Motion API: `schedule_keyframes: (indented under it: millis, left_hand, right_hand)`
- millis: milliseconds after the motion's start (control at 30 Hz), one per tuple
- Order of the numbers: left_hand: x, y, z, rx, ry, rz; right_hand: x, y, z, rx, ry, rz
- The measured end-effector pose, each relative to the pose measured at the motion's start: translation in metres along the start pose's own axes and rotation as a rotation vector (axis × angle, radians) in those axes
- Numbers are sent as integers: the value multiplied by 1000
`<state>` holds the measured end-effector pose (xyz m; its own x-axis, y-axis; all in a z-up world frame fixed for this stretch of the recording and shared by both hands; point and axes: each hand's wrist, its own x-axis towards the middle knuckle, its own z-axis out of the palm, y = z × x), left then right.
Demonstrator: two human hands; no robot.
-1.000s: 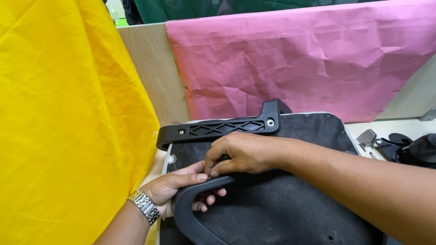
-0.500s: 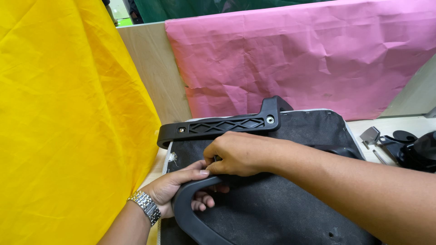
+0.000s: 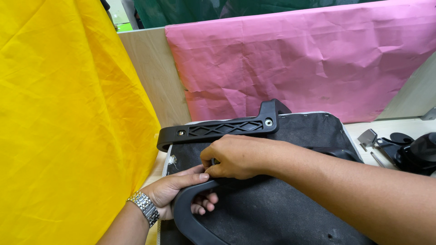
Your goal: The person uses a screwdriver to attach a black plastic bracket to a fabric-covered chair base, then places a larger black plastic frame over the base and aligns it. The person repeats the screwing action on the bracket and adjusts the frame position.
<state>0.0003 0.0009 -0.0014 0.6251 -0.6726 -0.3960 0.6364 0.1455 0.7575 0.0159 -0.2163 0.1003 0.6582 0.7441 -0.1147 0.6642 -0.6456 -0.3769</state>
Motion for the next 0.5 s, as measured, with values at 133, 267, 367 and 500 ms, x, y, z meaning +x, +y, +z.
schedule_keyframes:
  millis: [133, 267, 367, 500]
  left_hand:
    - [0, -1, -2, 7, 44, 22]
    - [2, -1, -3, 39, 73, 40]
    - [2, -1, -2, 33, 58, 59]
    - [1, 1, 2, 54, 39, 18]
  right_hand:
    - [-1, -3, 0, -16, 9, 43]
    - [1, -7, 1, -70, 2, 104]
    - [2, -8, 1, -104, -1, 141]
    - [2, -6, 5, -110, 24, 127]
